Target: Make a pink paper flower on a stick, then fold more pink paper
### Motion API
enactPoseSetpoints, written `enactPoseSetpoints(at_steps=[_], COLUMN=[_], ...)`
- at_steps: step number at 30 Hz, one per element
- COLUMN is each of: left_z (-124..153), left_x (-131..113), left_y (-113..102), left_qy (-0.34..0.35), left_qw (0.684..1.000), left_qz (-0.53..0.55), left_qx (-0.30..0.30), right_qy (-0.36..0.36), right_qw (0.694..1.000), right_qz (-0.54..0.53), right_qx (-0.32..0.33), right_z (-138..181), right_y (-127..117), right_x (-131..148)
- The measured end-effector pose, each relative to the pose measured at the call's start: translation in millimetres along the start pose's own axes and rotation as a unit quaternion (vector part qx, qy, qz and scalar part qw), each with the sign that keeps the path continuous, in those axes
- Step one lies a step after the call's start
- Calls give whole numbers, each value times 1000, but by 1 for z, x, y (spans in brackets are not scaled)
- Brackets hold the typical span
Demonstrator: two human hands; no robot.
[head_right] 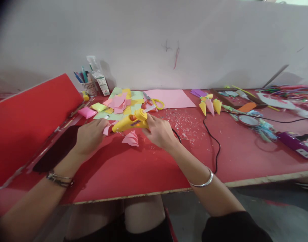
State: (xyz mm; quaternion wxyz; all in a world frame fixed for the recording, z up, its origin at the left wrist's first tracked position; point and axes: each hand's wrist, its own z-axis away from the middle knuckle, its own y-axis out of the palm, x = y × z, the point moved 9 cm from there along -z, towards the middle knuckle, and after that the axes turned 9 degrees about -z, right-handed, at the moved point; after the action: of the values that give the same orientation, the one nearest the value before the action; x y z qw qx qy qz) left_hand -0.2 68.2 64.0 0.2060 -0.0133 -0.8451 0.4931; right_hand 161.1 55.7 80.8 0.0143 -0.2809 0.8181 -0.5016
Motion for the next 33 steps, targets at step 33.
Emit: enactPoseSetpoints(at_steps=[33], left_z=[0], left_x=[1], left_y=[1], left_qy=[-22], left_qw=[999], left_qz=[29], left_qx=[7], right_qy=[-7], right_qw=[997], right_qz=[-76], right_qx=[-18], right_z=[0], right_y=[0], right_x=[-2])
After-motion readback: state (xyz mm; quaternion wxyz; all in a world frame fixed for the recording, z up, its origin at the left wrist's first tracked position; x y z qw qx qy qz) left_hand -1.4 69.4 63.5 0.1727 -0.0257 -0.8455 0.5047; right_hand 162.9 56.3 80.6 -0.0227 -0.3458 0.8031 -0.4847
